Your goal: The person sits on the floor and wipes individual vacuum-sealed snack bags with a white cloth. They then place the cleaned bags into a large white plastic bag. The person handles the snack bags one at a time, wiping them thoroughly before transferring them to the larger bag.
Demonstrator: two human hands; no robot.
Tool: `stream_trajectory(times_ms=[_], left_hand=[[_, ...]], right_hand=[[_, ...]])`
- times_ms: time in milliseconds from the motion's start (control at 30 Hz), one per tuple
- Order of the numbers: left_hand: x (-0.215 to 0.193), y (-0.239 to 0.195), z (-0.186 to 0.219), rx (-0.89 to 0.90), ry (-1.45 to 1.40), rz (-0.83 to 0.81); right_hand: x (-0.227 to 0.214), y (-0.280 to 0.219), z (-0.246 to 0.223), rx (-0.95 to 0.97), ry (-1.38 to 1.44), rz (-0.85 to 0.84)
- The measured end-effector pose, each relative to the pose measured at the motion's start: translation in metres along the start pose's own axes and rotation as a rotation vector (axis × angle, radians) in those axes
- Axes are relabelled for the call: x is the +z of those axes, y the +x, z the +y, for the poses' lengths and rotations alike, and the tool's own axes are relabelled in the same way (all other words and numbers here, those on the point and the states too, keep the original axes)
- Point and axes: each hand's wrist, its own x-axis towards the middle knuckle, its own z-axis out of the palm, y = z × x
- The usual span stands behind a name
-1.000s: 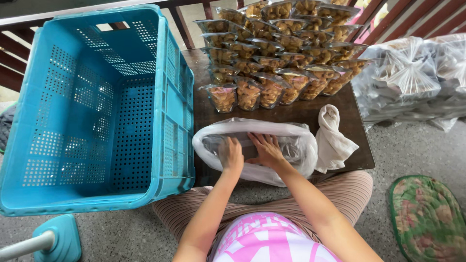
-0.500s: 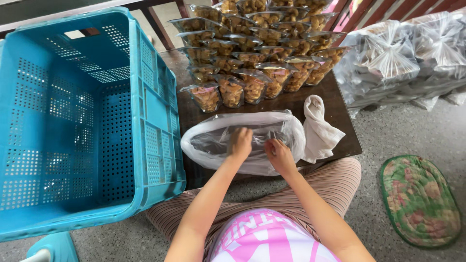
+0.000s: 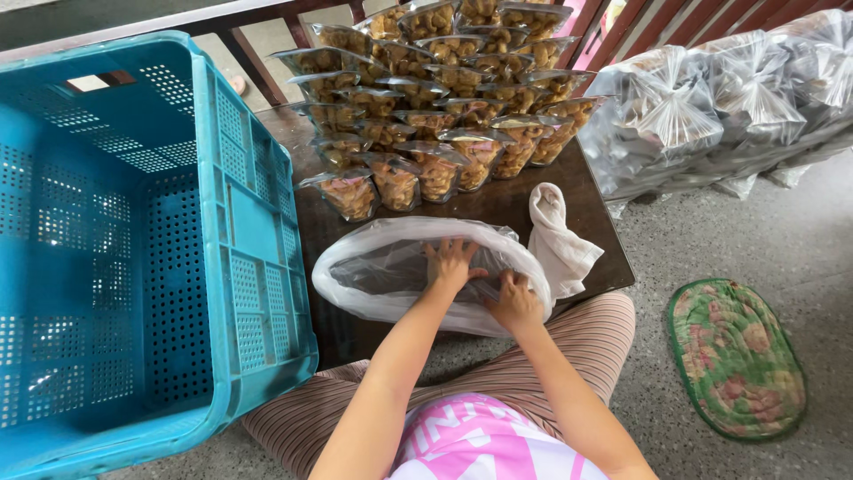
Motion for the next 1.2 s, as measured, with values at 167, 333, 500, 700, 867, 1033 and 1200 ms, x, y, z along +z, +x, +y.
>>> stream_trajectory(times_ms=[167, 333, 500, 700, 867, 1033, 1200], left_hand=[[0.017, -0.021, 0.000, 0.046, -0.038, 0.269], [0.021, -0.043, 0.003, 0.037, -0.120, 0.309], [0.015, -0.042, -0.001, 0.002, -0.186, 0.143], [0.008, -0.041, 0.000, 0.002, -0.177, 0.157], [-0.010, -0.026, 0.002, -0.044, -0.215, -0.036], [-0.019, -0.021, 0.006, -0.077, -0.233, -0.071], [-0.002, -0.029, 0.004, -0.067, -0.282, -0.023]], right_hand=[[0.012, 0.035, 0.024, -0.185, 0.100, 0.260], [0.035, 0.075, 0.023, -0.185, 0.170, 0.382], [0.008, 0.084, 0.011, 0.054, -0.176, 0.253], [-0.001, 0.075, -0.002, -0.005, -0.211, 0.322], [-0.003, 0.076, 0.007, -0.095, -0.220, 0.361], [-0.017, 0.068, 0.009, 0.001, -0.299, 0.219], [-0.015, 0.056, 0.003, -0.017, -0.349, 0.162]])
